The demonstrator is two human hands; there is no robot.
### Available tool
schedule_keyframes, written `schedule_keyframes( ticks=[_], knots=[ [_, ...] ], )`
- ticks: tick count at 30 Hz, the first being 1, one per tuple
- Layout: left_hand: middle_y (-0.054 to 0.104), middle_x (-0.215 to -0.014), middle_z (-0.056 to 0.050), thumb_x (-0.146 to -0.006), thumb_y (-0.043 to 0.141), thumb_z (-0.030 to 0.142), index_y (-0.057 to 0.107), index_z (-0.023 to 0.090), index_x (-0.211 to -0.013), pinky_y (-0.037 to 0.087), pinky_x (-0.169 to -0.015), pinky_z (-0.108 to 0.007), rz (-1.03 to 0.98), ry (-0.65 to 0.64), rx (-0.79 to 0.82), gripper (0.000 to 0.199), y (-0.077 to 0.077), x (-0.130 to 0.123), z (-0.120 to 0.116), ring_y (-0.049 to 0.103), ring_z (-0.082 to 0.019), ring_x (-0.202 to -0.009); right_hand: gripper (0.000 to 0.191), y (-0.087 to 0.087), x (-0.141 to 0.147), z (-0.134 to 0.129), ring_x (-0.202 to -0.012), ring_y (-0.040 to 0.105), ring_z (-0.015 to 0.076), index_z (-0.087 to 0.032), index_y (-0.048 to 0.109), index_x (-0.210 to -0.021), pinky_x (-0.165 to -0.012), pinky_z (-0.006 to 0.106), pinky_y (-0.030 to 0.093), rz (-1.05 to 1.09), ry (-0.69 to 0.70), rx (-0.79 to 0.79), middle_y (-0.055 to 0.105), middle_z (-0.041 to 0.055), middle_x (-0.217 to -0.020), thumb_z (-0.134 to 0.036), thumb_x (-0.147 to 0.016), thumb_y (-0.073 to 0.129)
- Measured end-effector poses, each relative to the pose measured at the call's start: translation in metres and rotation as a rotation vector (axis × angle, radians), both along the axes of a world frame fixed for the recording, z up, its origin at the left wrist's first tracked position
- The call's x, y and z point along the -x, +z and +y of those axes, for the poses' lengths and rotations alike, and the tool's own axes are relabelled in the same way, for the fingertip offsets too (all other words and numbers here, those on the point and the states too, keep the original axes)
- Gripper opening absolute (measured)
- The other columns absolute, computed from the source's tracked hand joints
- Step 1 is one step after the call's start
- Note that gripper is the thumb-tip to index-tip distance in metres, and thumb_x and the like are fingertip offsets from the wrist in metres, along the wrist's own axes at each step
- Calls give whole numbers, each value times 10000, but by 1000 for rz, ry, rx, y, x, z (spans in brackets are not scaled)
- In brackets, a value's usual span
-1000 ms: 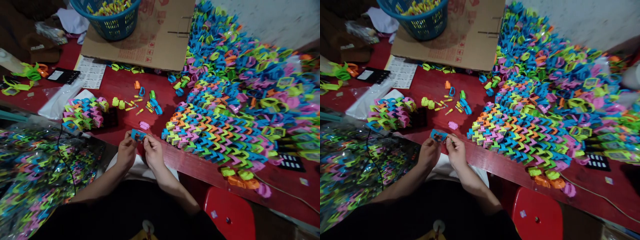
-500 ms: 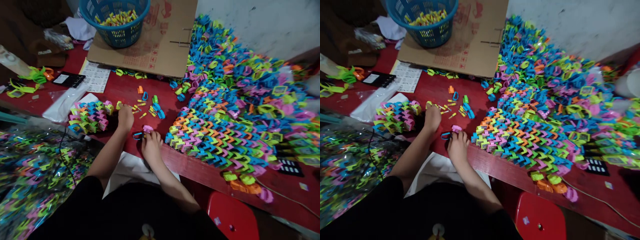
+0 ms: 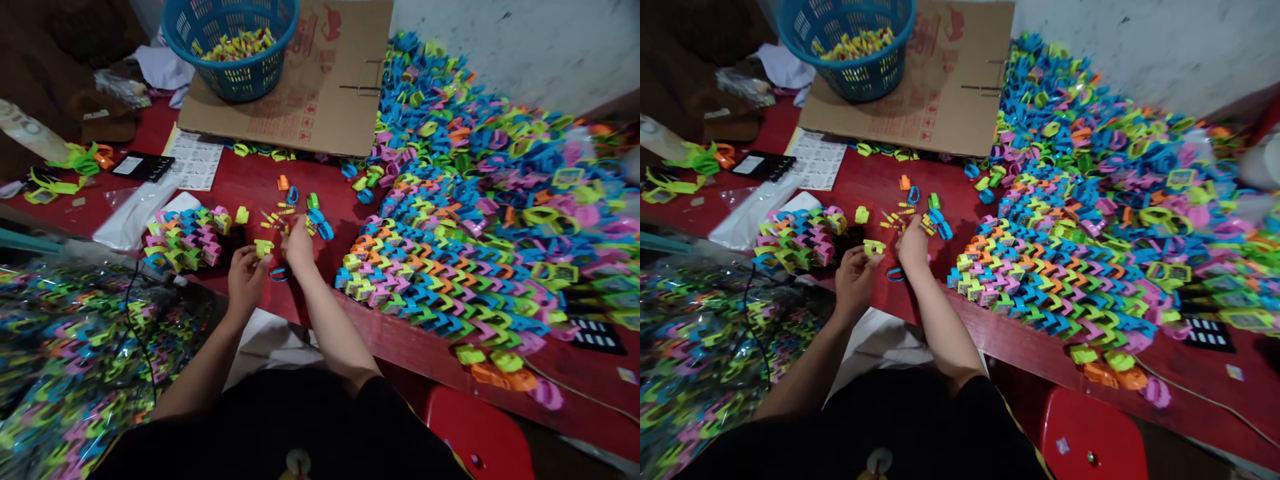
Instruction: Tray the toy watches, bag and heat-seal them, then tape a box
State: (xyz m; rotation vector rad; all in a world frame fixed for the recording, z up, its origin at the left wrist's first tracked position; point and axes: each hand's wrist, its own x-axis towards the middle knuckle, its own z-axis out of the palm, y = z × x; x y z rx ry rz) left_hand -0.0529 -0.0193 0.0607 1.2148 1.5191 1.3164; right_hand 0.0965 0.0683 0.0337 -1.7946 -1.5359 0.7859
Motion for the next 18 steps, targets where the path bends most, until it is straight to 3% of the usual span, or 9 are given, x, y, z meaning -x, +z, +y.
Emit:
schedule_keyframes(
  ticks=[4,8,15,18],
  knots=[
    [817,-990,-79,-804,959,746,824,190,-962,669,-934,-396,-479,37,117,593,10,-8,-13,796,-241,-945,318,20,-5,-61,-911,674,214,-223,615,-1322,-882,333,553,488,17,-203,692,47,-1013,-459,-1174,462],
    [840,-931,-73,-744,1010,750,757,192,-886,675,-936,-378,-626,13,122,629,20,-19,-16,814,-226,-901,458,37,-6,-112,-754,545,176,-260,580,-1002,-740,303,457,564,82,-122,592,-20,-832,-665,-1172,449],
    [823,-891,-48,-801,974,750,739,199,-880,639,-874,-298,-560,-42,89,604,30,-34,-28,796,-196,-851,613,51,-8,-124,-842,641,212,-269,579,-958,-806,337,510,509,120,-146,692,37,-916,-788,-1166,328],
    [793,-842,-30,-798,979,744,742,199,-871,630,-848,-287,-564,-59,105,600,32,-37,-29,763,-176,-799,654,54,-13,-126,-781,628,207,-265,577,-875,-766,334,501,512,122,-187,679,35,-840,-792,-1169,323]
  ],
)
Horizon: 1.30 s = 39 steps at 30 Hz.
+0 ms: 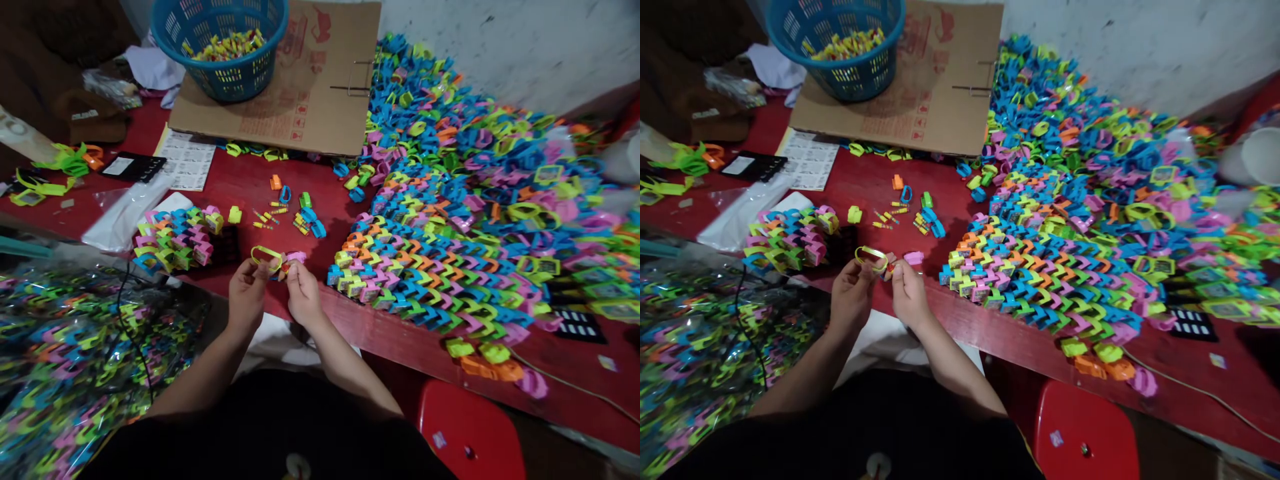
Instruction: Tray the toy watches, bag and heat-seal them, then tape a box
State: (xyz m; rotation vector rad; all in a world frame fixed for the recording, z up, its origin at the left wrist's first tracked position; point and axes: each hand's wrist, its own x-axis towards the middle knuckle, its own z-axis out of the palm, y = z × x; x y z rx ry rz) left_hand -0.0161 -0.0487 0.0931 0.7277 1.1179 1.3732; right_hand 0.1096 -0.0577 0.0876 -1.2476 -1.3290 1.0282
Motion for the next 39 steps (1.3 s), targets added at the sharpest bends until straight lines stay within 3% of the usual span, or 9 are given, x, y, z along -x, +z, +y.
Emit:
schedule_keyframes(
  ticks=[5,12,20,25,29,31,33,36,39],
  knots=[
    [734,-778,-7,-776,991,748,752,191,-851,617,-816,-279,-1,-19,-3,611,10,-5,0,692,-150,-728,680,3,-6,-5,-675,571,186,-260,571,-780,-682,321,453,-5,-25,-42,622,17,-725,-756,-1184,341],
    [663,-705,14,-742,994,777,711,187,-776,576,-770,-249,24,-34,29,655,16,-4,1,615,-127,-687,633,9,-9,-4,-694,602,189,-265,554,-796,-702,313,477,-74,-24,-52,647,27,-760,-665,-1212,294],
    [790,-838,-52,-834,914,799,779,180,-862,586,-766,-261,185,-12,-50,634,5,-4,-3,721,-176,-798,386,-6,0,-9,-763,690,254,-250,640,-1004,-708,328,430,-567,-22,130,719,70,-833,-373,-1190,325],
    [819,-976,-113,-959,746,836,744,188,-1022,647,-878,-354,310,-133,-64,651,-17,6,4,801,-259,-955,443,-13,-14,2,-816,684,256,-227,697,-1056,-751,330,462,-647,56,227,726,77,-874,-355,-1220,305],
    [721,-1445,-252,-1090,629,624,653,149,-1412,607,-1159,-514,815,-8,-65,575,-33,26,34,759,-348,-1307,395,-19,-23,1,-1040,678,295,-192,760,-1054,-974,400,530,-823,72,240,748,149,-1083,-265,-1191,397],
    [564,-1637,-331,-1102,593,455,618,82,-1498,501,-1301,-573,1053,28,-110,545,-39,29,59,635,-407,-1520,315,-20,-19,-5,-1164,644,346,-175,792,-1125,-1023,459,534,-934,49,297,734,194,-1215,-225,-1148,481],
    [448,-1728,-390,-1076,574,314,606,20,-1520,425,-1357,-614,1141,10,-117,533,-44,28,89,517,-463,-1639,268,-17,-12,-8,-1256,591,393,-173,798,-1220,-1014,501,543,-989,-6,327,705,222,-1311,-213,-1105,559],
    [411,-1749,-445,-1027,584,178,616,-19,-1490,447,-1320,-606,1119,-6,5,504,-47,20,136,550,-500,-1609,315,-11,1,10,-1288,552,404,-176,787,-1294,-1044,529,541,-954,-77,217,685,227,-1319,-154,-1061,576],
    [489,-1639,-506,-1016,545,93,654,-39,-1357,539,-1170,-571,1090,19,121,381,-45,15,172,725,-489,-1379,401,-9,19,58,-1273,577,357,-168,776,-1331,-1150,501,513,-857,39,84,686,203,-1334,-72,-1058,499]
  ],
)
